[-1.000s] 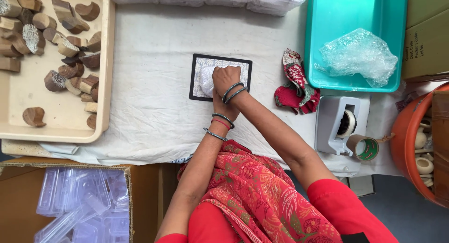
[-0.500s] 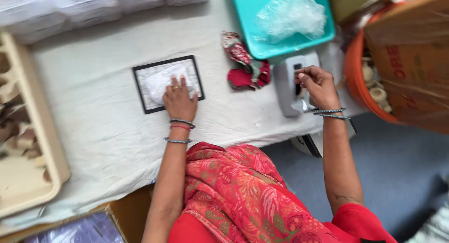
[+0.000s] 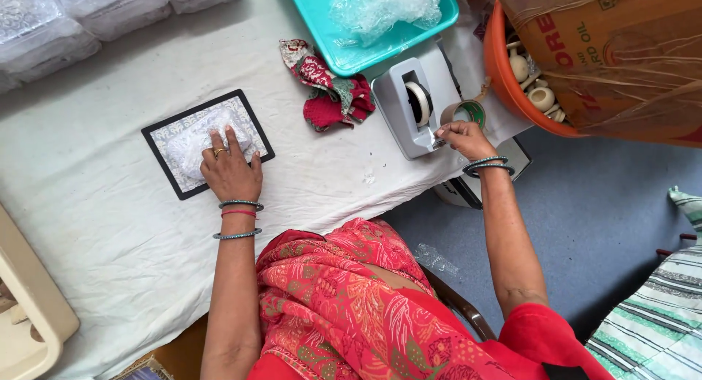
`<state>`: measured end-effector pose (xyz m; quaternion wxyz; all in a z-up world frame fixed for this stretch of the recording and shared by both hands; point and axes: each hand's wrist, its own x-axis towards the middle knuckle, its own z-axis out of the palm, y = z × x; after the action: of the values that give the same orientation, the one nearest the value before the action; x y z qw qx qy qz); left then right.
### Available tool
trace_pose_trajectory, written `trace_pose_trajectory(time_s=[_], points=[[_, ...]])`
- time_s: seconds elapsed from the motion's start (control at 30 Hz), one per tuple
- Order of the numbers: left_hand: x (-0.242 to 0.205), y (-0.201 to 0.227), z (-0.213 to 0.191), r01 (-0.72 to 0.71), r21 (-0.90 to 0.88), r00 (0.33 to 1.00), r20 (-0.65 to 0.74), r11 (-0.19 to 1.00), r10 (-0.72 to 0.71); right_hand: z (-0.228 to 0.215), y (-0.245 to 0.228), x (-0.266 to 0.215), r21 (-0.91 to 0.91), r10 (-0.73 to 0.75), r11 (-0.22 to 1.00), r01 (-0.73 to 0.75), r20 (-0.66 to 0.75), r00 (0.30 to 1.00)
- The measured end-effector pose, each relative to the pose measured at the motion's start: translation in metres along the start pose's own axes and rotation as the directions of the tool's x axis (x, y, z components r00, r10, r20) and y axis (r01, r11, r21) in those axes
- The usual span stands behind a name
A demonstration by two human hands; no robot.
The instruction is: The person wraps a small rectangular object in bubble wrap on a table. They fold the wrap around the item and secure it with pieces of clear tape. The person then places the wrapped item into a clear plastic container.
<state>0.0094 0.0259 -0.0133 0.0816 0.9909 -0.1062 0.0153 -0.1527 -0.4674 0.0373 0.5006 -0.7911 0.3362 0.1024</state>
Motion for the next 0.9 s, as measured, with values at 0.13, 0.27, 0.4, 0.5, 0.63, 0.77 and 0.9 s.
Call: trace_pose_trajectory(time_s=[0.13,0.27,0.4,0.5,0.63,0.77,0.9], points=[[0.0,-0.002,0.002,0.002,-0.005,1.0,-0.002,1.0,-0.002,0.002,-0.006,0.004,0.007,0.016,1.0,-0.016,0.046,0.999],[0.0,-0.003,0.005,0.003,-0.01,1.0,0.007,1.0,-0.003,0.005,-0.011,0.002,0.012,0.002,1.0,-0.003,0.081,0.997],[0.001,-0.005,0.009,0.003,0.01,1.0,0.021,1.0,-0.003,0.006,-0.007,0.001,0.076,-0.008,0.997,0.001,0.094,0.995],[0.0,-0.005,0.008,0.002,0.019,1.0,0.029,1.0,-0.002,0.005,0.002,-0.004,0.143,-0.11,0.985,0.098,0.08,0.991],[0.0,-0.004,0.004,-0.007,0.011,0.999,0.036,1.0,0.006,-0.012,-0.012,-0.025,0.123,-0.192,0.974,0.189,0.012,0.981],[0.0,-0.004,0.007,-0.006,0.007,1.0,0.022,1.0,0.006,-0.022,-0.022,-0.049,0.058,-0.043,0.997,0.043,-0.003,0.999],[-0.001,-0.006,0.009,-0.003,0.018,1.0,0.002,1.0,0.003,-0.018,0.019,-0.045,0.086,0.062,0.994,-0.065,0.036,0.997]])
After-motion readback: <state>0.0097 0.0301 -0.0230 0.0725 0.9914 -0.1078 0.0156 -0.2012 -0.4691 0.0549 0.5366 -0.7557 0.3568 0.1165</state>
